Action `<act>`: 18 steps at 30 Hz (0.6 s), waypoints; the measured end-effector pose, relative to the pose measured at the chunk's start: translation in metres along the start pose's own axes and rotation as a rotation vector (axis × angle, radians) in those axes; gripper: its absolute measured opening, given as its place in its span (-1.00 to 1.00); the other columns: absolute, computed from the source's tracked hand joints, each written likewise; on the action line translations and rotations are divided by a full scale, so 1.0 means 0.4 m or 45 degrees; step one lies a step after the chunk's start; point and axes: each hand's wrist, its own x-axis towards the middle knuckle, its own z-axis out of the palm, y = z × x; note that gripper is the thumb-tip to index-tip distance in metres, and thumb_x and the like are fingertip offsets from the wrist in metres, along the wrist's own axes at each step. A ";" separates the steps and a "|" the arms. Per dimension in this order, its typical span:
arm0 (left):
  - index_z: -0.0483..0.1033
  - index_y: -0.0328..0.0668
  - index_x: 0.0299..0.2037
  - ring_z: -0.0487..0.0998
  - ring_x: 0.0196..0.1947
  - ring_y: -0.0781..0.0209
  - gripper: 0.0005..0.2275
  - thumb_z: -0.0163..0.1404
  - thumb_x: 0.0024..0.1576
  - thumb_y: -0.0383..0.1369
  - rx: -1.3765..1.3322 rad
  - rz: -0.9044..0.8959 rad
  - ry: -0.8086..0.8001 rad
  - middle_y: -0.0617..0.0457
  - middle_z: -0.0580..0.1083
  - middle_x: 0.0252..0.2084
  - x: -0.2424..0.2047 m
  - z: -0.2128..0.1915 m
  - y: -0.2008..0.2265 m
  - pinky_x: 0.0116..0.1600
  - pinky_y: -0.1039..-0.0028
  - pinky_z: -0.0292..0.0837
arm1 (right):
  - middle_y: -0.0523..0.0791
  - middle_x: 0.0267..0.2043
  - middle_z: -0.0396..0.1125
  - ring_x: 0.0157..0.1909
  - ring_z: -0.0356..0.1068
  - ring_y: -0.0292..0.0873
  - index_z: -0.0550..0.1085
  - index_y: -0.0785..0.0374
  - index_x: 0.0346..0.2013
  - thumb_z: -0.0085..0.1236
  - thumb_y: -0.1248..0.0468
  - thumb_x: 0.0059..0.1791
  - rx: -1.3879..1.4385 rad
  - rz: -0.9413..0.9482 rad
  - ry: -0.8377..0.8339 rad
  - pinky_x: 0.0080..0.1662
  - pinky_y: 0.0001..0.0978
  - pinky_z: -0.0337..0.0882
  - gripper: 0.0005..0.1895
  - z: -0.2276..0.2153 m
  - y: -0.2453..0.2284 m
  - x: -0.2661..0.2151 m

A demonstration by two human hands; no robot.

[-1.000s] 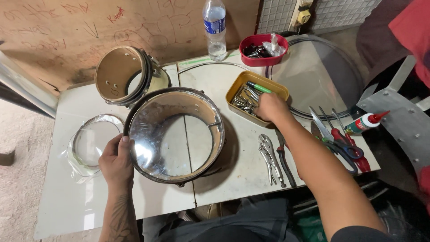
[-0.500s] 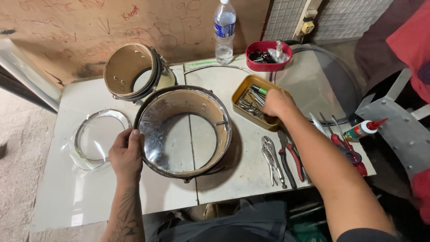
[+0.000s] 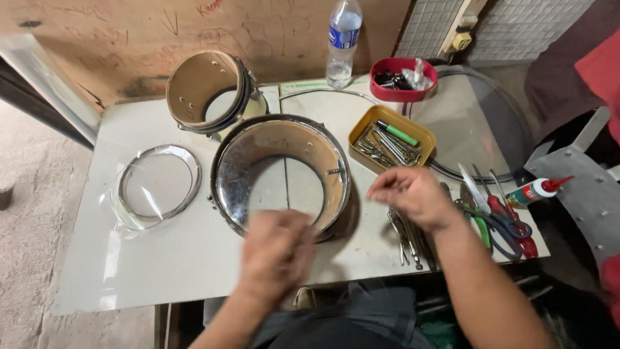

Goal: The person is assembling a drum by hand. They place a clear drumhead onto the drum shell and then insert and tighten several metal tension rods into the lugs around the rim to secure the head in place.

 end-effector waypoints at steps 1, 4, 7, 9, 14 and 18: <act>0.55 -0.12 -0.06 0.50 -0.24 -0.03 -0.84 0.13 0.17 -0.40 0.002 0.007 0.002 -0.04 0.55 -0.16 0.016 0.015 0.029 -0.13 0.26 0.41 | -0.03 -0.27 0.60 -0.19 0.61 -0.12 0.62 0.24 -0.30 0.35 0.38 -0.14 0.001 -0.007 0.002 -0.03 -0.26 0.64 -0.86 0.025 0.021 -0.013; 0.50 -0.24 0.01 0.53 -0.23 0.02 -0.79 0.12 0.21 -0.37 -0.160 0.155 -0.097 -0.04 0.52 -0.14 0.042 0.065 0.086 -0.10 0.28 0.49 | 0.01 -0.43 0.55 -0.66 0.03 -0.45 0.61 0.43 -0.32 0.37 0.37 -0.12 0.423 -0.118 -0.108 -0.59 -0.62 -0.03 -0.84 0.087 0.082 -0.048; 0.54 0.01 0.03 0.55 -0.33 0.12 -0.80 0.12 0.22 -0.31 -0.124 -0.010 -0.129 0.08 0.48 -0.20 0.028 0.110 0.072 -0.37 0.33 0.51 | -0.15 -0.66 0.29 -0.66 0.03 -0.37 0.59 0.43 -0.33 0.41 0.30 -0.12 0.585 -0.107 -0.037 -0.59 -0.53 -0.02 -0.78 0.121 0.129 -0.074; 0.57 -0.03 0.07 0.49 -0.34 0.12 -0.77 0.09 0.21 -0.43 -0.128 0.075 -0.084 0.08 0.46 -0.29 0.025 0.116 0.061 -0.28 0.33 0.47 | -0.12 -0.63 0.28 -0.68 0.04 -0.33 0.58 0.41 -0.27 0.24 0.32 0.01 0.722 -0.056 0.001 -0.60 -0.53 -0.03 -0.85 0.140 0.149 -0.090; 0.60 -0.10 -0.29 0.59 -0.46 -0.07 -0.95 0.11 0.12 -0.37 -0.389 -0.350 -0.123 -0.01 0.51 -0.46 -0.002 0.135 0.056 -0.38 0.25 0.50 | 0.11 -0.15 0.38 -0.36 0.24 -0.16 0.45 0.56 0.08 -0.16 0.35 0.12 0.975 0.029 0.236 -0.25 -0.24 0.30 -0.64 0.153 0.150 -0.129; 0.63 -0.16 -0.31 0.62 -0.44 -0.10 -0.93 0.12 0.12 -0.38 -0.604 -0.530 -0.234 -0.06 0.58 -0.45 -0.004 0.122 0.073 -0.33 0.26 0.48 | 0.04 -0.44 0.39 -0.50 0.18 -0.36 0.50 0.51 0.10 0.01 0.40 0.11 0.780 -0.236 0.328 0.03 -0.26 0.52 -0.70 0.167 0.105 -0.150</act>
